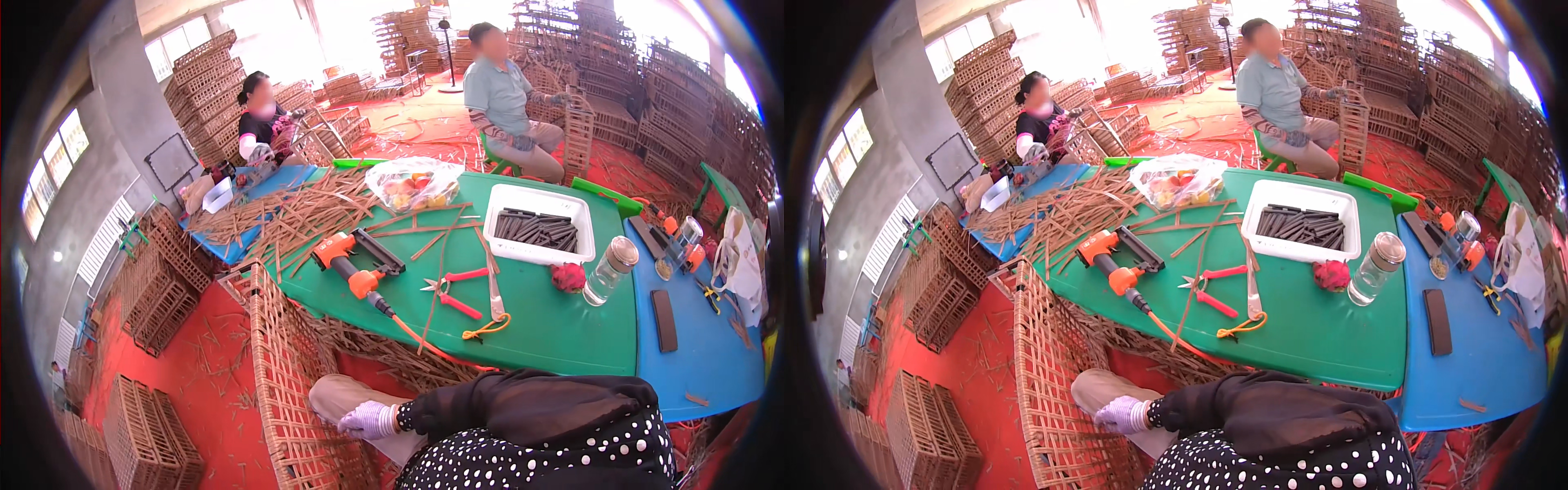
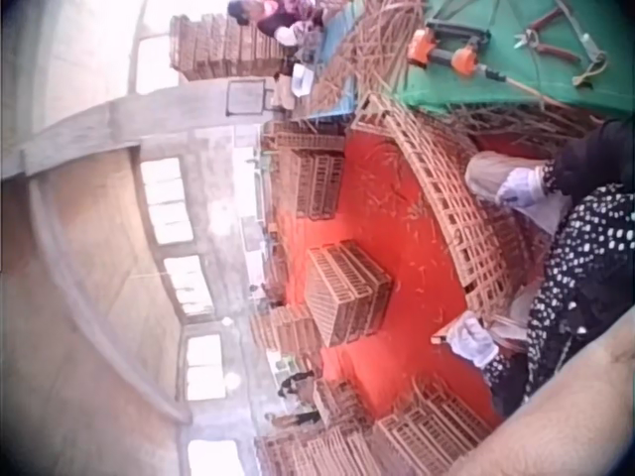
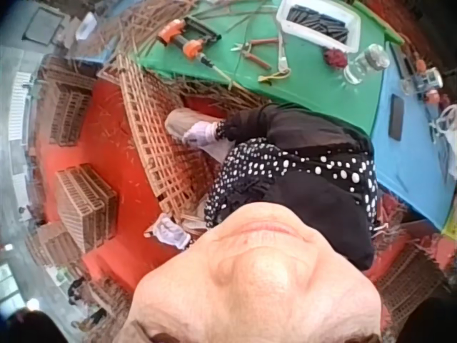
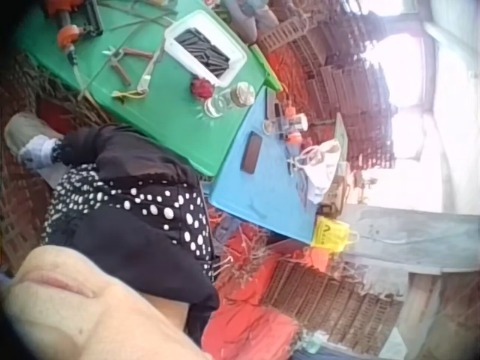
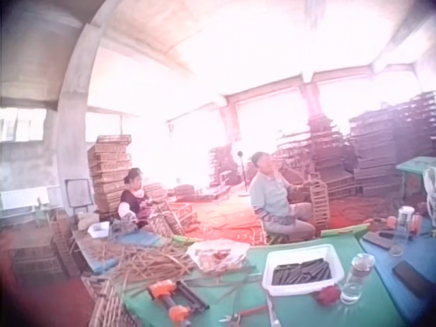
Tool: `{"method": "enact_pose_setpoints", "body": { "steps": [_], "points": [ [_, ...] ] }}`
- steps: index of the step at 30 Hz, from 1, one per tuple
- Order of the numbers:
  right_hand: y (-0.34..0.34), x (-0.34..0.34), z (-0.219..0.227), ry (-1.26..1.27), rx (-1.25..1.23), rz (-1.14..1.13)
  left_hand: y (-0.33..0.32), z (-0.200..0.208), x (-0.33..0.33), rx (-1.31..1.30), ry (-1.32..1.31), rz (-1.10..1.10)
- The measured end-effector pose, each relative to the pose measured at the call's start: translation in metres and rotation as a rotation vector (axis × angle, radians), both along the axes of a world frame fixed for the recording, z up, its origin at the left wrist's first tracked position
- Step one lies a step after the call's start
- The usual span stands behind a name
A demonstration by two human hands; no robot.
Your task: The person is assembling and weaving a bamboo or wood furniture structure using a nail gun and hand tools.
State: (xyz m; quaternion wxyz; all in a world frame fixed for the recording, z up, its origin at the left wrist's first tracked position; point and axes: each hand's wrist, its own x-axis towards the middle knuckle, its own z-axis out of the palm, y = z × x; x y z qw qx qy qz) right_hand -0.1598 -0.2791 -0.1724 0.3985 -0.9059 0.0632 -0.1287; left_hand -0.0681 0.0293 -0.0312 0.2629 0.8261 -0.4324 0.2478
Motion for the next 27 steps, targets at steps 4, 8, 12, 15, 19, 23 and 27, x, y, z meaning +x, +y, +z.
{"method": "enact_pose_setpoints", "body": {
  "steps": [4,8,12,15,19,23,27],
  "points": [
    [0.001,-0.001,0.000,-0.077,-0.013,-0.005,-0.005,0.006,-0.002,0.031,-0.101,-0.008],
    [0.002,-0.005,0.007,-0.033,-0.002,-0.011,-0.002,0.002,-0.001,0.007,-0.023,0.012],
    [0.001,-0.015,0.012,-0.078,0.154,-0.050,0.001,0.002,-0.002,0.011,-0.014,0.001],
    [-0.005,-0.032,0.016,-0.133,0.031,-0.200,-0.001,0.012,-0.007,-0.014,-0.032,-0.006],
    [-0.059,-0.061,0.045,-0.249,-0.132,-0.310,-0.008,-0.008,0.017,-0.126,0.120,-0.091],
    [-0.130,-0.058,0.071,-0.313,-0.313,-0.544,0.005,-0.015,0.016,-0.060,0.114,-0.022],
    [-0.201,-0.020,0.086,-0.068,-0.493,-0.749,0.005,-0.005,0.014,-0.074,0.105,-0.012]
  ]
}}
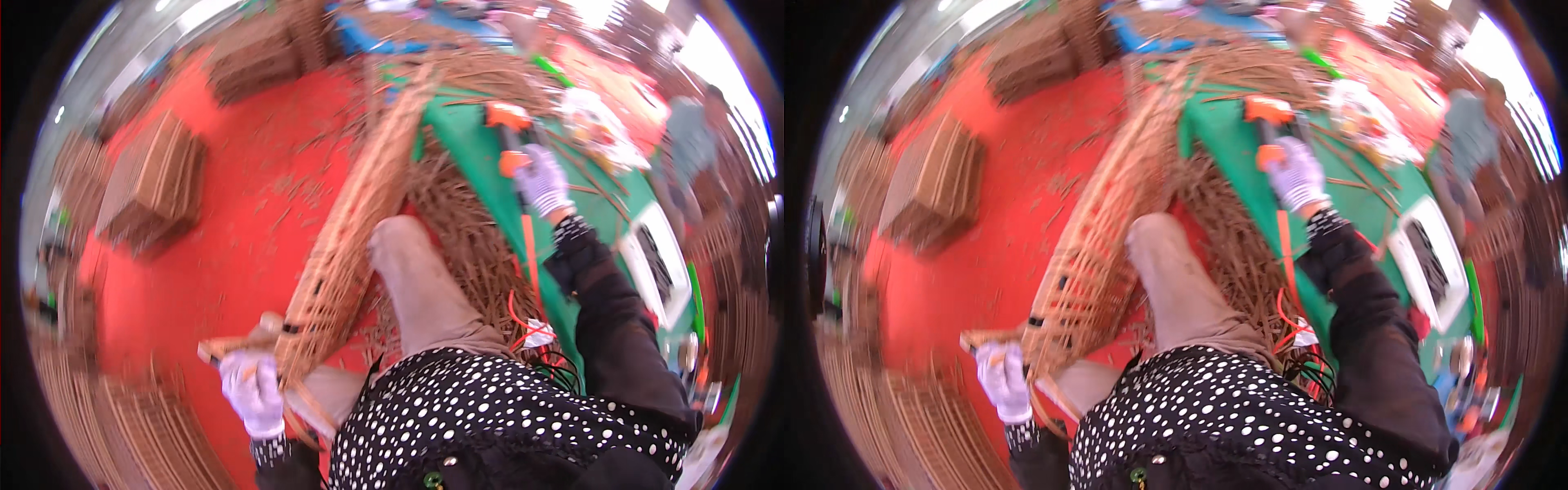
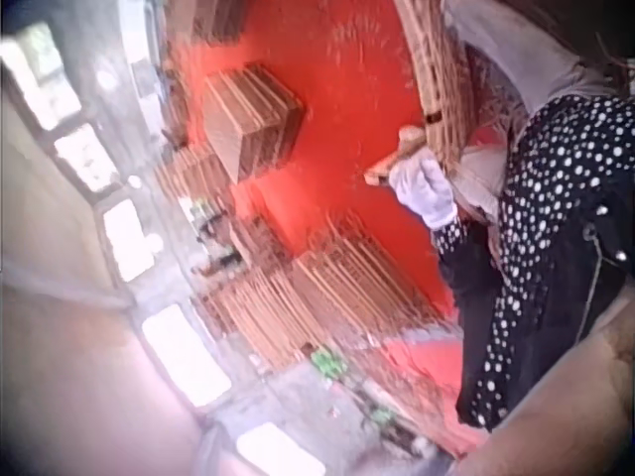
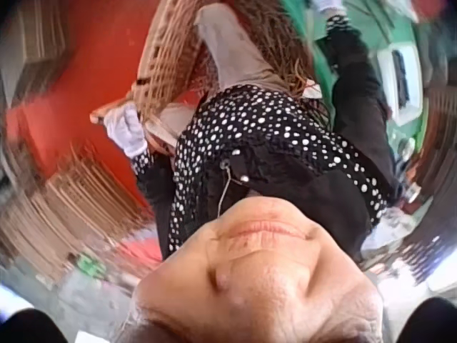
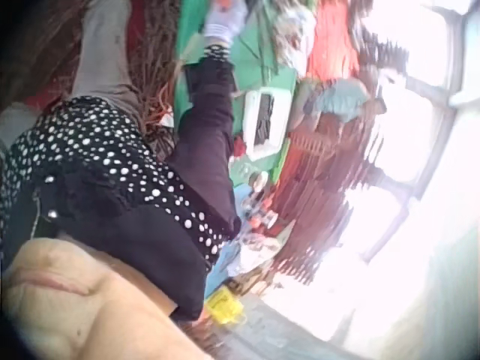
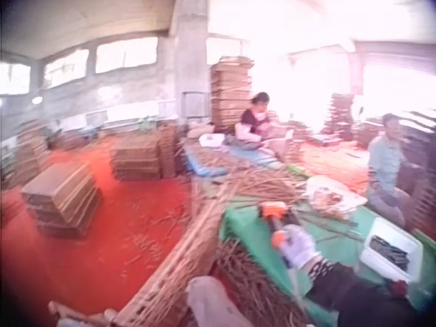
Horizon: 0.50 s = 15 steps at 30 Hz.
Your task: The person is assembling and weaving a bamboo or wood furniture structure using a nail gun and hand tools.
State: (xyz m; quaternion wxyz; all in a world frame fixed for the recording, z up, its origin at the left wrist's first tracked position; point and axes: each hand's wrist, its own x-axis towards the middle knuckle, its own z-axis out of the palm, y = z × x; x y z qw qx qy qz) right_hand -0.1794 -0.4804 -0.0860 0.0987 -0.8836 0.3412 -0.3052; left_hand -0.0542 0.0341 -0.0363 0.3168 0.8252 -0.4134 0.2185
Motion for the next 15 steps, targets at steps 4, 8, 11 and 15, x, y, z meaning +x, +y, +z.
{"method": "enact_pose_setpoints", "body": {
  "steps": [4,8,11,15],
  "points": [
    [-0.098,0.026,-0.014,0.398,0.076,-0.103,-0.006,0.006,0.009,0.020,0.022,0.017],
    [-0.209,0.061,-0.088,0.352,0.008,-0.207,-0.008,0.012,0.021,0.014,0.056,0.063],
    [-0.244,0.066,-0.082,0.469,0.131,-0.177,-0.002,0.012,0.040,-0.034,0.049,0.109],
    [-0.217,0.074,-0.071,0.575,0.299,-0.103,0.000,0.014,0.048,-0.005,0.142,0.145]
  ]
}}
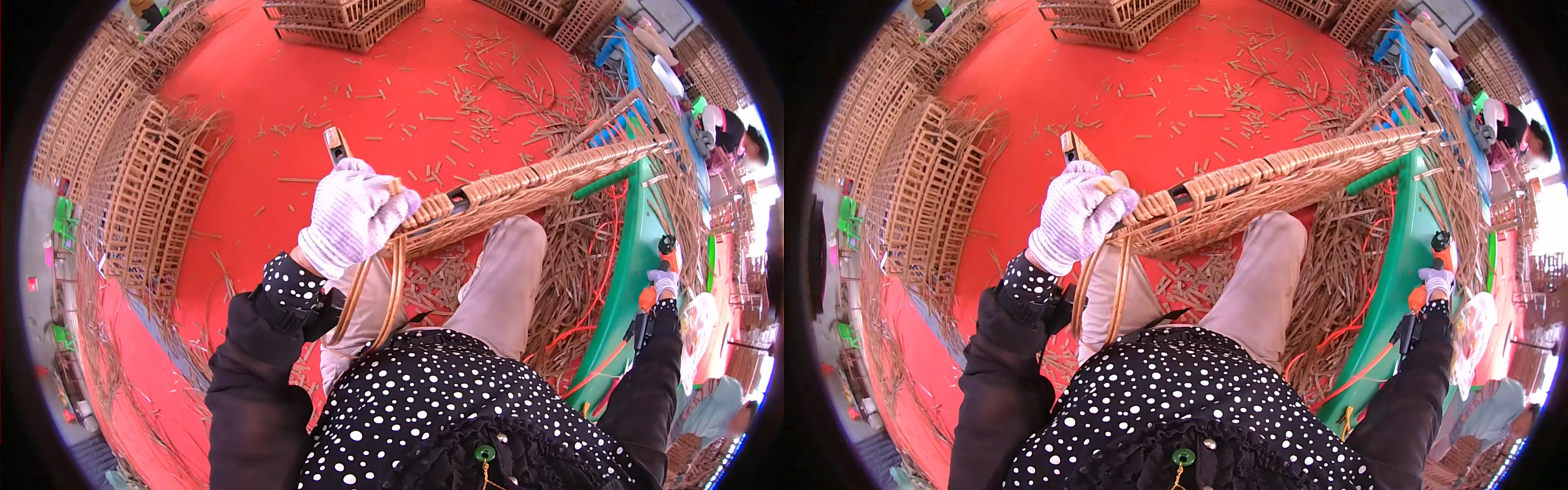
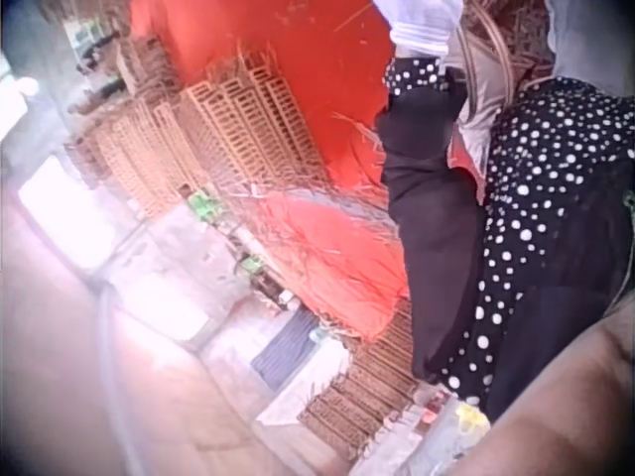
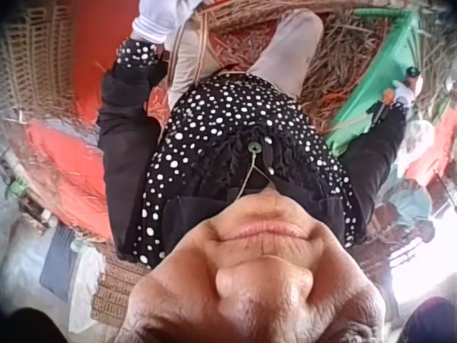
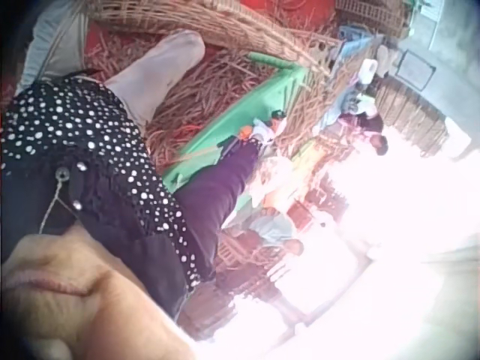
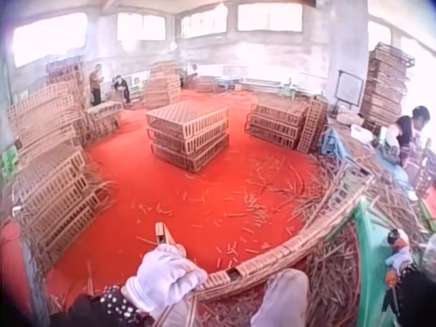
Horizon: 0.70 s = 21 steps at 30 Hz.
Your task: The person is assembling and weaving a bamboo or wood furniture structure using a nail gun and hand tools.
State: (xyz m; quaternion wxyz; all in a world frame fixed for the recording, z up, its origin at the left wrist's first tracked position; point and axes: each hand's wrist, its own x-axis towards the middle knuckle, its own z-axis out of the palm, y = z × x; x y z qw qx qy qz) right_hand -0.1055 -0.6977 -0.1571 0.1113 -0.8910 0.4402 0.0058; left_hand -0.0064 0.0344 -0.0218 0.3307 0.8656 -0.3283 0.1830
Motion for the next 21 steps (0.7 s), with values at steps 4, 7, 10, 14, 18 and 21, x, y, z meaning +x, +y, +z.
{"method": "enact_pose_setpoints", "body": {
  "steps": [4,7,10,14,18,21],
  "points": [
    [-0.015,-0.021,0.037,-0.254,0.322,-0.015,-0.015,0.006,0.005,0.054,0.189,-0.084],
    [0.149,-0.010,0.119,-0.561,0.654,0.074,-0.012,-0.002,0.003,0.060,0.073,0.097],
    [0.231,-0.016,0.169,-0.690,0.852,0.258,-0.015,-0.004,0.004,0.071,-0.027,0.079],
    [0.325,-0.020,0.212,-0.581,0.946,0.458,-0.018,-0.006,0.007,0.081,0.055,0.125],
    [0.365,-0.036,0.222,-0.513,0.895,0.502,-0.029,-0.009,0.008,-0.038,-0.044,0.136],
    [0.329,-0.039,0.204,-0.361,0.586,0.465,-0.029,-0.012,0.006,0.032,-0.055,0.144]
  ]
}}
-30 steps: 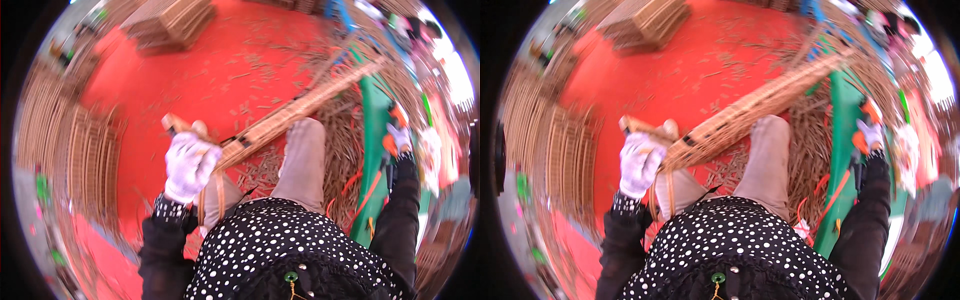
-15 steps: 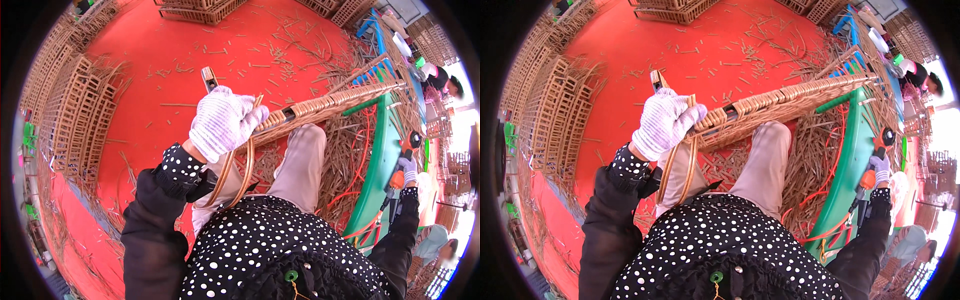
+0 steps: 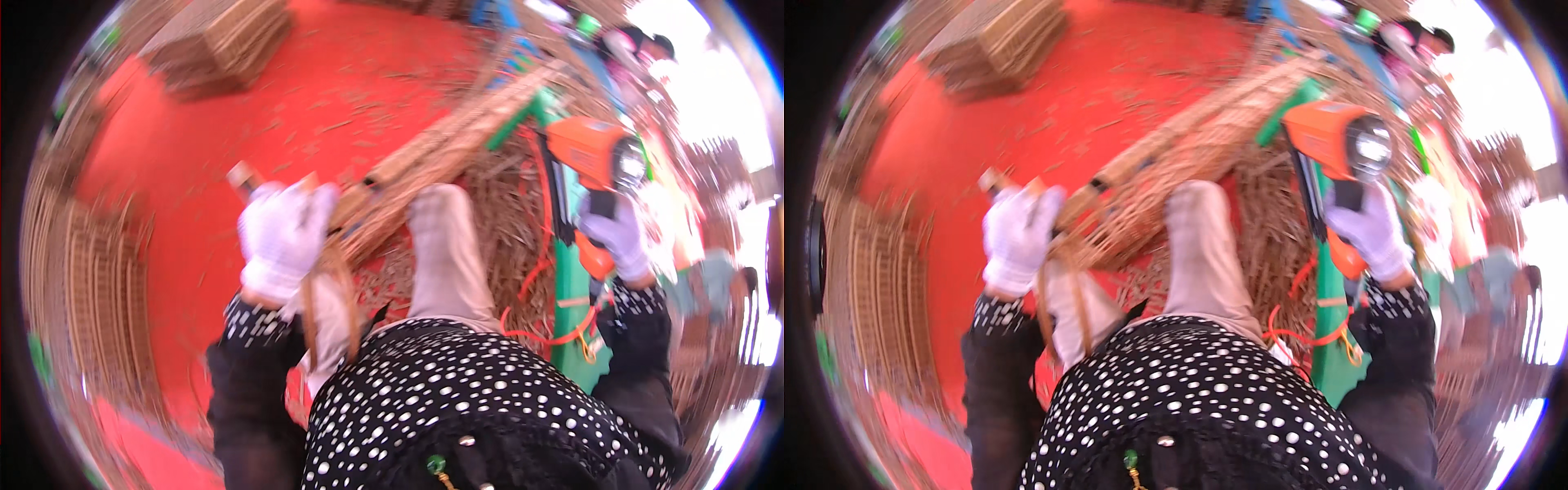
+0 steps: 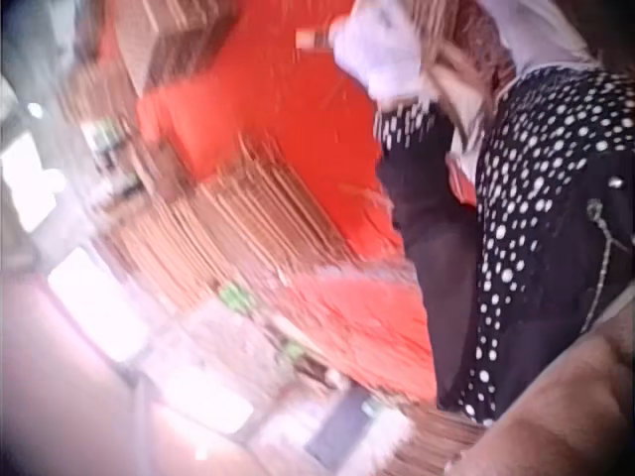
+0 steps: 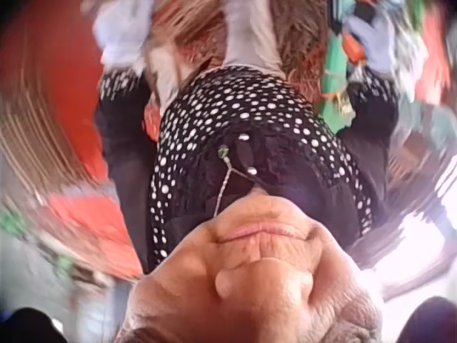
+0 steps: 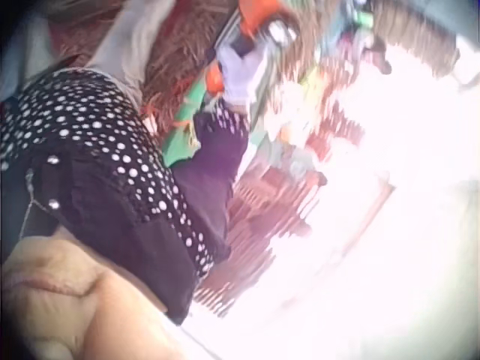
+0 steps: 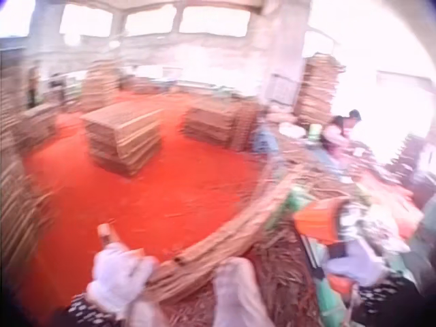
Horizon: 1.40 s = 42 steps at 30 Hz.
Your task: The person is assembling and weaving a bamboo or wood furniture structure using a nail gun and hand tools.
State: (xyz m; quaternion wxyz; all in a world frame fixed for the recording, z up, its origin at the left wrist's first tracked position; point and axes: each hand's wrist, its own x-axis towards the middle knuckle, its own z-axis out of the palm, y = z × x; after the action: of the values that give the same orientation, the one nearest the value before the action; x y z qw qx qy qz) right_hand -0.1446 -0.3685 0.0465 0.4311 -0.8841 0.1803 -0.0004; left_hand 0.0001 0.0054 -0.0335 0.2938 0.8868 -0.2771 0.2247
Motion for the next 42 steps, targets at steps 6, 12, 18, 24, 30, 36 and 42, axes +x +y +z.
{"method": "enact_pose_setpoints", "body": {
  "steps": [6,12,18,24,30,36,42],
  "points": [
    [-0.109,-0.009,-0.084,0.242,-0.663,-0.431,0.008,-0.009,-0.004,-0.086,0.019,-0.136],
    [-0.172,-0.006,-0.138,0.569,-0.742,-0.633,0.007,-0.001,-0.003,-0.033,-0.002,-0.113],
    [-0.023,0.073,-0.097,-0.457,-0.977,0.036,0.011,-0.001,0.004,0.133,-0.004,-0.133],
    [0.184,0.096,-0.086,-0.844,-0.486,0.473,-0.001,-0.004,0.001,-0.012,-0.048,-0.140],
    [0.211,0.109,-0.094,-0.827,-0.467,0.408,0.007,-0.004,0.001,0.009,-0.132,-0.173],
    [0.208,0.112,-0.096,-0.865,-0.450,0.425,0.009,0.000,-0.001,-0.020,-0.056,-0.201],
    [0.200,0.112,-0.091,-0.884,-0.451,0.442,0.016,0.015,0.005,0.422,0.052,-0.253]
  ]
}}
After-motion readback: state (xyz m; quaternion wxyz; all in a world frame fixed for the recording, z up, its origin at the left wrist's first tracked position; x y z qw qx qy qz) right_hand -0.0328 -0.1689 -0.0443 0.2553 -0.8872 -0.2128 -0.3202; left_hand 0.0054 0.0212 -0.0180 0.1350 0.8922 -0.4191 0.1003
